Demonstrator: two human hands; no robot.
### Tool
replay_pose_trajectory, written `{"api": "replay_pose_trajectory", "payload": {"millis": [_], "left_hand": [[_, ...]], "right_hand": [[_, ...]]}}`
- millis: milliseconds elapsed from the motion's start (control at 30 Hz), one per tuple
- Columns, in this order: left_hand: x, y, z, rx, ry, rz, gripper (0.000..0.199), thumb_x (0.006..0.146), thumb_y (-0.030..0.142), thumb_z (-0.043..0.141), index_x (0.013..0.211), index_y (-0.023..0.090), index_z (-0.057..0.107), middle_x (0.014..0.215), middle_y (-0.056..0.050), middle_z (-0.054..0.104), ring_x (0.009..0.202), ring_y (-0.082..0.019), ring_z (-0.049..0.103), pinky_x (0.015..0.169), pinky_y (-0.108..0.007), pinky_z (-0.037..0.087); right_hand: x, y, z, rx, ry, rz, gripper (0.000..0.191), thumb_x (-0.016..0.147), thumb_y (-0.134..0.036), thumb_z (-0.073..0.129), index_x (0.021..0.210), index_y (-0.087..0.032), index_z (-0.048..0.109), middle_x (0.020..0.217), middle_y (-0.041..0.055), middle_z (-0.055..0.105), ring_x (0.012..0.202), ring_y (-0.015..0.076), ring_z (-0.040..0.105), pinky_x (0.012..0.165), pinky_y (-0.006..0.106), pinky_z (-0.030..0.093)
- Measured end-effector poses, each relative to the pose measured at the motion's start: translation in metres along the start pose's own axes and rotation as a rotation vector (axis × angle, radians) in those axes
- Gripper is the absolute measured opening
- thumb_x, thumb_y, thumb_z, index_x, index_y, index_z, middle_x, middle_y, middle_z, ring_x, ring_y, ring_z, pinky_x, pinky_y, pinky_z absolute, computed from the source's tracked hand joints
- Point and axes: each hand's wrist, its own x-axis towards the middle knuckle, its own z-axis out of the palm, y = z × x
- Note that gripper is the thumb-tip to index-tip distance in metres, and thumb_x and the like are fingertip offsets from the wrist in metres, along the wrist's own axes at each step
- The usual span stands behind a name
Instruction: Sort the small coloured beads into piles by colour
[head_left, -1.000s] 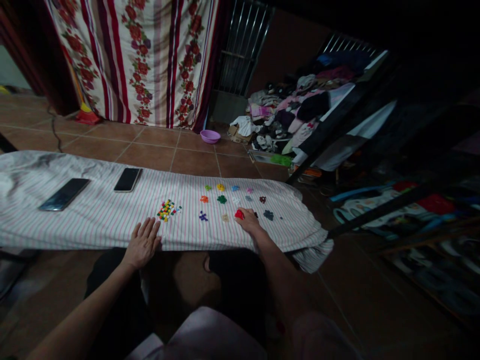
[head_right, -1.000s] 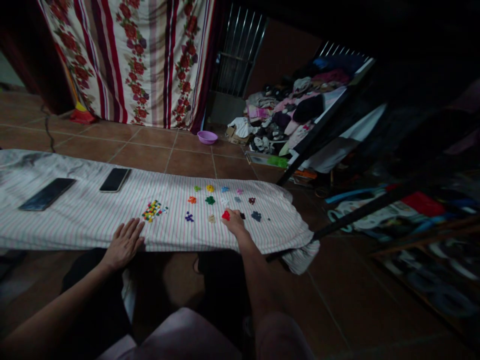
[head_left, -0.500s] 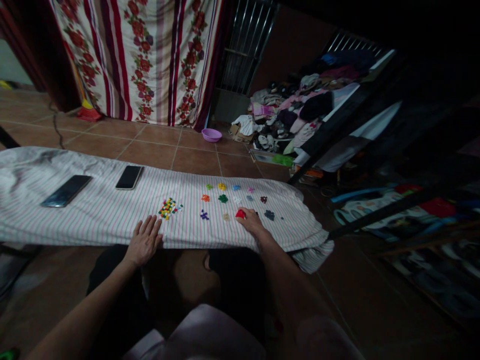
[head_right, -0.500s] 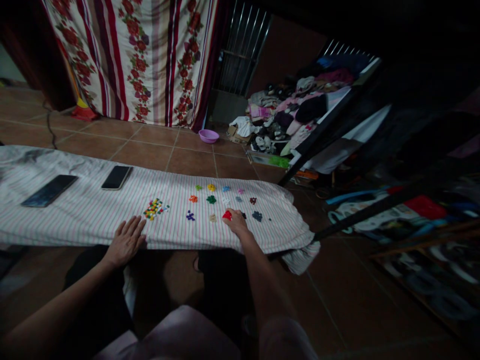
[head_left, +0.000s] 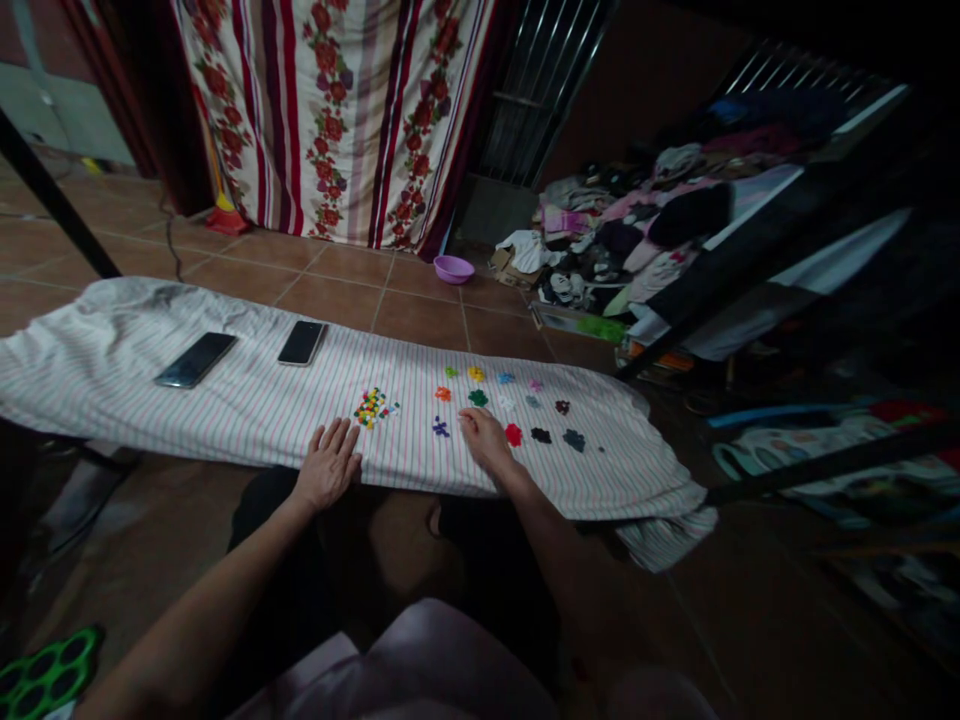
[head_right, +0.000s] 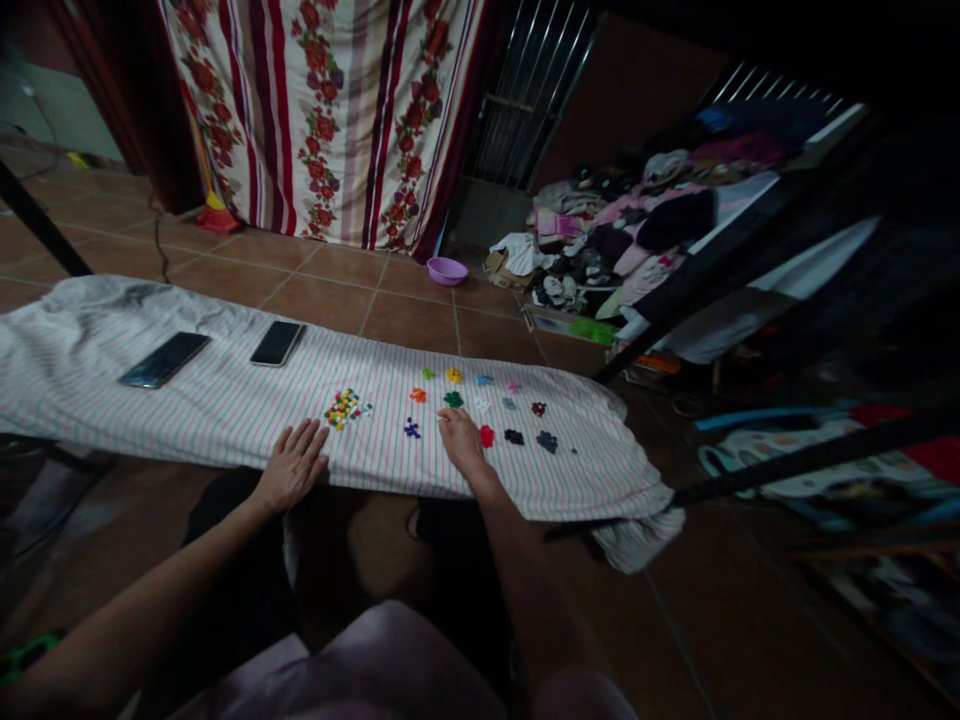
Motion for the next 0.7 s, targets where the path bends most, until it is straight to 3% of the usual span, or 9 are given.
{"api": "replay_pose_trajectory", "payload": {"millis": [167, 333, 500, 700], "left_hand": [[0.008, -0.001, -0.003, -0.034, -0.03, -0.056, 0.054, 0.096, 0.04, 0.027, 0.139, 0.016, 0.048, 0.144, -0.013, 0.048, 0.137, -0.026, 0.041, 0.111, -0.047, 0.03], [0.014, 0.002, 0.003, -0.024, -0.031, -0.09, 0.057, 0.095, 0.041, 0.025, 0.14, 0.012, 0.047, 0.146, -0.014, 0.045, 0.14, -0.028, 0.037, 0.113, -0.048, 0.026], [0.017, 0.001, 0.008, -0.026, 0.009, -0.066, 0.059, 0.095, 0.043, 0.029, 0.142, 0.011, 0.044, 0.146, -0.017, 0.044, 0.139, -0.03, 0.037, 0.113, -0.049, 0.026], [0.015, -0.001, 0.008, -0.032, 0.009, -0.053, 0.057, 0.095, 0.042, 0.031, 0.14, 0.011, 0.046, 0.146, -0.016, 0.044, 0.141, -0.03, 0.035, 0.114, -0.049, 0.025]], "right_hand": [[-0.003, -0.054, 0.047, 0.135, -0.148, -0.164, 0.024, 0.09, -0.018, 0.047, 0.101, -0.019, 0.068, 0.096, 0.0055, 0.065, 0.089, 0.0159, 0.06, 0.085, 0.029, 0.046], [-0.003, -0.094, 0.084, 0.176, -0.221, -0.224, 0.025, 0.092, -0.017, 0.048, 0.105, -0.02, 0.068, 0.098, 0.0055, 0.065, 0.092, 0.0162, 0.06, 0.087, 0.029, 0.046], [0.004, -0.116, 0.102, 0.159, -0.267, -0.229, 0.029, 0.093, -0.015, 0.046, 0.112, -0.022, 0.067, 0.102, 0.0059, 0.063, 0.097, 0.0166, 0.058, 0.089, 0.029, 0.045], [0.01, -0.131, 0.108, 0.041, -0.323, -0.153, 0.028, 0.093, -0.018, 0.047, 0.112, -0.024, 0.067, 0.103, 0.0065, 0.061, 0.098, 0.0177, 0.057, 0.088, 0.029, 0.045]]}}
